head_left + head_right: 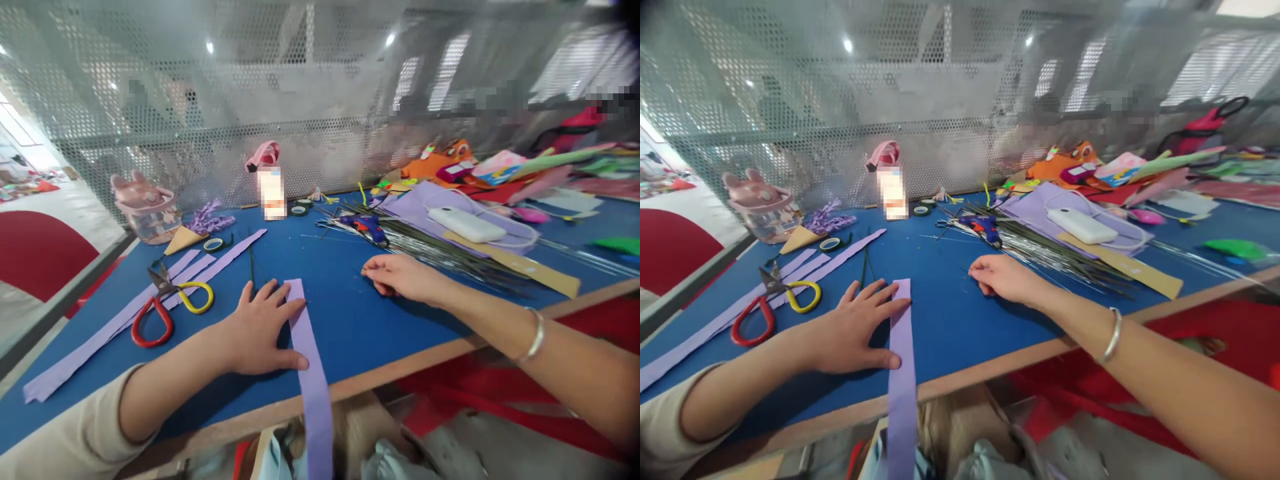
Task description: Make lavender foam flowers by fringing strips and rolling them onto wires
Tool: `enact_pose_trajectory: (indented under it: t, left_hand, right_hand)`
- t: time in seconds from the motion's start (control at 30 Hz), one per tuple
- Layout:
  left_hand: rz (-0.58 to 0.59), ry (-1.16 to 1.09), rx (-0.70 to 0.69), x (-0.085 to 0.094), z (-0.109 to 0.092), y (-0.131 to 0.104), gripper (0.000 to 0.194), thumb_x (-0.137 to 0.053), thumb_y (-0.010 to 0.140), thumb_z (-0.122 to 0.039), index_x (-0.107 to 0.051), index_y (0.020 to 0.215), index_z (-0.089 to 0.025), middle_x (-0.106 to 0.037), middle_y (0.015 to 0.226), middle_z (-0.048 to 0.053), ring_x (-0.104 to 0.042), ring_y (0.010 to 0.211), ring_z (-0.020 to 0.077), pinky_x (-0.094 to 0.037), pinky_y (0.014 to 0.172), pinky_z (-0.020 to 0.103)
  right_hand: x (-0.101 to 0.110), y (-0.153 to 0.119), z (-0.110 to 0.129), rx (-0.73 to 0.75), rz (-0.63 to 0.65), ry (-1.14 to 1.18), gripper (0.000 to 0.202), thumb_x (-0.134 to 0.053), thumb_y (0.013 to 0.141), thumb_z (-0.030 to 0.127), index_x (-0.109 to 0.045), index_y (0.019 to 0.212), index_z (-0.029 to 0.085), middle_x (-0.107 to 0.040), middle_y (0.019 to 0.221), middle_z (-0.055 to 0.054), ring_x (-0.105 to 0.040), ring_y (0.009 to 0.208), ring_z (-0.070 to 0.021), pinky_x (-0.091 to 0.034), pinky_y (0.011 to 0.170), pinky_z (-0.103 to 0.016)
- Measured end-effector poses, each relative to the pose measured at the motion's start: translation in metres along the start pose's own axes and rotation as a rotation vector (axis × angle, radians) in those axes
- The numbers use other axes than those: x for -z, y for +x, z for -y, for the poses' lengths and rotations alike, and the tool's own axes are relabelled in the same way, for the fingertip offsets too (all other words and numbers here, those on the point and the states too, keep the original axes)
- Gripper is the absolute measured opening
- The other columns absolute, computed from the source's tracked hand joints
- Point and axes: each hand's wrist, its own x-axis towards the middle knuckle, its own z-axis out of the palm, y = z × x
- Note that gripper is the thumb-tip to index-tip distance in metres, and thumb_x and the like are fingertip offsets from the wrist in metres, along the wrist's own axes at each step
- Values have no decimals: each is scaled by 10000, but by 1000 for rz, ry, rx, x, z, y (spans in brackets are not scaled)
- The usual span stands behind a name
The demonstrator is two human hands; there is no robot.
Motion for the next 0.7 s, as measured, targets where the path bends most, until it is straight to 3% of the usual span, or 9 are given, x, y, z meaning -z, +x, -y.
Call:
enact_pose_trajectory:
  t: [0.13, 0.2, 0.27, 0.37, 0.47, 0.57, 0.7]
  left_hand:
    - [-222, 77, 119, -15, -26, 9, 781, -375, 804, -706, -448, 1349, -151, -321, 1478, 213, -207, 1378, 412, -125, 1048, 685]
    - [-265, 52, 90, -18, -38, 12, 775, -369, 801, -713, -494, 1302, -134, -436, 1384, 214, -331, 1310, 398, -220, 1044, 640]
    - [-262, -11, 27, -17, -43, 12, 749, -371, 797, -717, -536, 1245, -141, -544, 1225, 185, -472, 1169, 350, -353, 992, 558]
    - [-275, -58, -47, -15, -40, 12, 582, -375, 872, -597, -551, 1199, -149, -587, 1075, 135, -543, 1019, 281, -433, 920, 474]
    - [-301, -17, -71, -14, -31, 15, 332, -378, 931, -327, -567, 1130, -138, -616, 991, 105, -561, 963, 248, -454, 889, 433]
    - [-264, 12, -96, -16, -26, 18, 269, -354, 923, -212, -616, 929, -147, -629, 906, 87, -573, 874, 220, -485, 817, 382]
    - [-270, -3, -101, -22, -31, 13, 249, -407, 919, -282, -624, 894, -163, -622, 903, 79, -566, 856, 222, -504, 785, 388]
  right_hand:
    - [5, -12, 8, -22, -95, 676, 287, -676, 716, 400, -498, 784, 186, -597, 704, 12, -462, 522, -68, -337, 466, -189]
    - [6, -20, 11, 44, -146, 827, 316, -744, 661, 363, -506, 775, 190, -505, 594, 67, -367, 452, -41, -281, 421, -168]
    - [8, -28, 13, 97, -108, 901, 291, -742, 669, 346, -520, 787, 201, -441, 502, 94, -308, 396, -36, -244, 392, -164]
    - [12, -39, 11, 154, 2, 897, 236, -714, 680, 337, -564, 801, 201, -622, 594, 18, -486, 446, -77, -372, 439, -200]
    - [15, -42, 7, 122, 103, 861, 283, -683, 686, 436, -610, 778, 179, -715, 802, -83, -657, 692, -181, -495, 578, -274]
    - [9, -38, 4, 76, 164, 717, 321, -696, 704, 466, -581, 763, 172, -705, 764, -71, -641, 629, -153, -499, 567, -260]
    - [-6, -33, 6, 72, 248, 465, 292, -652, 791, 381, -497, 962, 202, -666, 743, -14, -567, 528, -105, -463, 498, -231]
